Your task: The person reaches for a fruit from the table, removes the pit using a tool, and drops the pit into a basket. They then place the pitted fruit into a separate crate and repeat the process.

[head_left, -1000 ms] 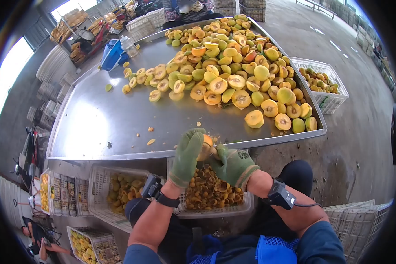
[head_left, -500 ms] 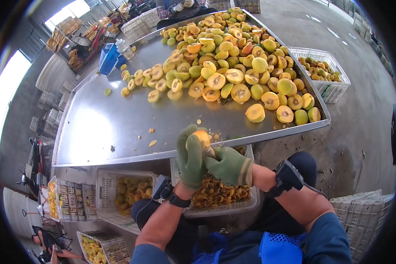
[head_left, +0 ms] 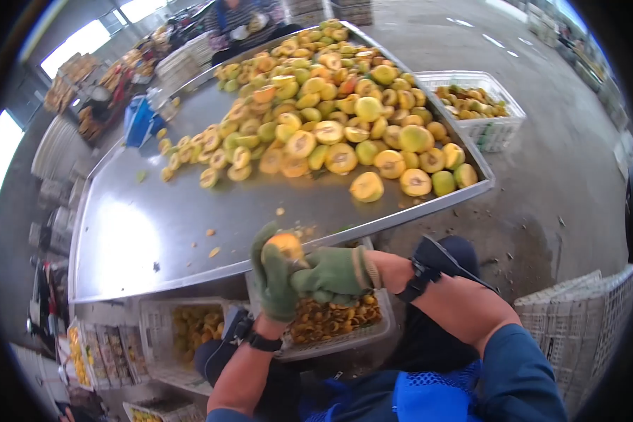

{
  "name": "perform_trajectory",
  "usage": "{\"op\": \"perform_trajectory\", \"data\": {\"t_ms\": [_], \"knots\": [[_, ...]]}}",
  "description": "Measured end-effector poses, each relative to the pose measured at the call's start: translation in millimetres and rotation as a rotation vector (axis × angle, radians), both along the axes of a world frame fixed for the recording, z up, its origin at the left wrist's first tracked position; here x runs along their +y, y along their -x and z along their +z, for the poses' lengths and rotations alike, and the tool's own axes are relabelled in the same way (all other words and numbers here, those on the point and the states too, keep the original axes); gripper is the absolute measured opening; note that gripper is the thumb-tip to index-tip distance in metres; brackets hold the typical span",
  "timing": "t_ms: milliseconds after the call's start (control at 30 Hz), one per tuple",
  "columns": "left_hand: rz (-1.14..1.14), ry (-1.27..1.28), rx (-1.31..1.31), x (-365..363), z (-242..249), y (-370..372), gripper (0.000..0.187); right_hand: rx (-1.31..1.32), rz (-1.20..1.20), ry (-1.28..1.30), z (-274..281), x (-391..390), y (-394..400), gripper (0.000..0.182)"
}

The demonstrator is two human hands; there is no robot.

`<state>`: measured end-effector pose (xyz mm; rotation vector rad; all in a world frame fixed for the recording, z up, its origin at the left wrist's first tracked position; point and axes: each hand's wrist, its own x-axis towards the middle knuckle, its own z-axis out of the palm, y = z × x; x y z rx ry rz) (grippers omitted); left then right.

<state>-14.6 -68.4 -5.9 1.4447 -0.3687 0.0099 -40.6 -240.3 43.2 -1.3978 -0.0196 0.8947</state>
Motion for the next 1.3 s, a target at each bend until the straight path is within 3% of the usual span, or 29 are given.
{"op": "perform_trajectory", "data": {"t_ms": [33, 167, 267, 300, 333, 400, 467, 533, 567, 633, 667, 733, 800, 900, 1000, 1067, 1100, 1200, 1233, 1300], "knots": [[-0.002, -0.008, 0.012, 1, -2, 0, 0.054, 0.023, 0.015, -0.014, 10, -5, 4, 0.025], [-0.013, 0.017, -0.005, 7, -4, -1, 0.058, 0.251, 0.144, -0.503, -2, -9, 4, 0.027], [0.06, -0.203, -0.141, 19, -8, -4, 0.06, 0.283, 0.192, -0.727, -25, 1, -3, 0.024], [0.039, -0.157, -0.151, 16, -10, -7, 0.057, 0.352, 0.251, -0.871, -40, 4, -8, 0.025], [-0.149, 0.181, 0.138, 7, 6, 0, 0.053, 0.018, 0.121, -0.739, -61, 22, -15, 0.026], [-0.122, 0.356, 0.119, 4, 8, -3, 0.061, -0.122, 0.151, -0.779, -55, 2, -2, 0.021], [-0.005, 0.231, -0.055, -2, -2, 3, 0.059, 0.258, 0.51, -1.24, -44, 8, -4, 0.017], [-0.027, -0.204, -0.216, 21, 8, 8, 0.062, 0.137, -0.075, -0.688, -42, 7, 22, 0.028], [-0.061, -0.153, -0.135, 24, 12, 12, 0.06, 0.218, -0.011, -0.659, -43, 9, 17, 0.028], [-0.112, -0.048, 0.03, 30, 18, 22, 0.057, 0.417, 0.214, -0.842, -53, 11, 12, 0.029], [-0.076, -0.189, -0.09, 24, 23, 20, 0.048, 0.459, 0.281, -0.861, -54, 7, 13, 0.03], [-0.041, -0.066, -0.058, 21, 22, 23, 0.054, 0.391, 0.289, -0.734, -40, 1, 14, 0.033], [-0.112, 0.2, 0.227, 31, 30, 17, 0.055, 0.114, 0.385, -0.149, -16, 4, 14, 0.037], [-0.047, 0.275, 0.389, 41, 32, 6, 0.059, -0.102, 0.533, 0.387, 2, 10, 25, 0.052], [0.004, 0.345, 0.488, 52, 30, 3, 0.057, -0.633, 0.74, 0.618, -66, 8, 24, 0.037], [-0.004, 0.201, 0.395, 70, 29, 6, 0.055, -0.607, 0.786, 0.665, -69, 12, 22, 0.048], [-0.021, 0.133, 0.352, 81, 26, 7, 0.054, -0.553, 0.788, 0.694, -44, 15, 23, 0.05], [0.205, -0.083, 0.043, 140, -1, -4, 0.046, -0.564, 0.733, 0.654, -9, 8, 29, 0.061], [0.238, -0.309, 0.207, 161, 27, 6, 0.043, -0.545, 0.724, 0.674, -15, 7, 31, 0.06], [0.325, -1.024, 0.042, 217, 30, -6, 0.037, -0.508, 0.66, 0.725, -17, -5, 36, 0.058]]}}
